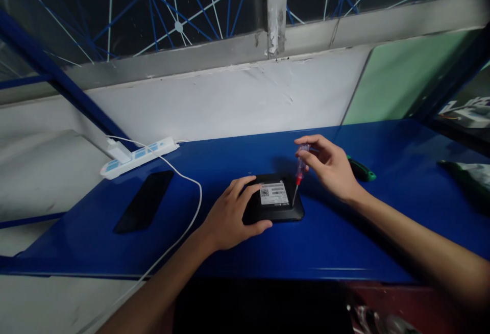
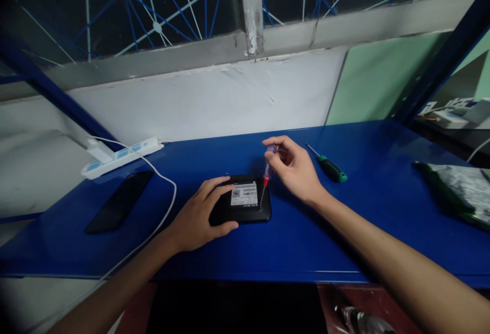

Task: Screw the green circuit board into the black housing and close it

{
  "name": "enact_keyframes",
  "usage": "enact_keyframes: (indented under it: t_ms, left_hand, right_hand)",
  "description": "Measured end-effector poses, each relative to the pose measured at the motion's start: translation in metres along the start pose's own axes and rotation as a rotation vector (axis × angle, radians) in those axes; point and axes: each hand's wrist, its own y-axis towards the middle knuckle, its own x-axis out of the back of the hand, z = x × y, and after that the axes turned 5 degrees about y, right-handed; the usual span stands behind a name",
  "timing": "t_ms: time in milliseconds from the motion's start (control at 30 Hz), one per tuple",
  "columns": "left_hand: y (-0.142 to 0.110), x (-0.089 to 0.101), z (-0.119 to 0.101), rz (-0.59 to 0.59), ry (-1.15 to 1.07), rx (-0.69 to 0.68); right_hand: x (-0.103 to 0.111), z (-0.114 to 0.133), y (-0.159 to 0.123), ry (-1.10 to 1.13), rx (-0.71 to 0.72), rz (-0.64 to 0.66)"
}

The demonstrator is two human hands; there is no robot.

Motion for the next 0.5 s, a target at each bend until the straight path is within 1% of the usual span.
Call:
enact_keyframes:
  t_ms: [300, 400, 500]
  left_hand:
    - [0.0, 0.0, 0.001, 0.018, 0.009, -0.002]
    - [0.0, -0.001, 0.001, 0.012, -0.001, -0.003]
    - [-0.001, -0.001, -0.001, -0.009, -0.002, -0.001]
  right_hand:
    - [0.003, -0.008, 0.002, -0.215, -0.03, -0.02]
    - [0.005, -0.011, 0.004, -0.239, -0.045, -0.056]
    - [0.007, -0.015, 0.007, -0.202, -0.052, -0.107]
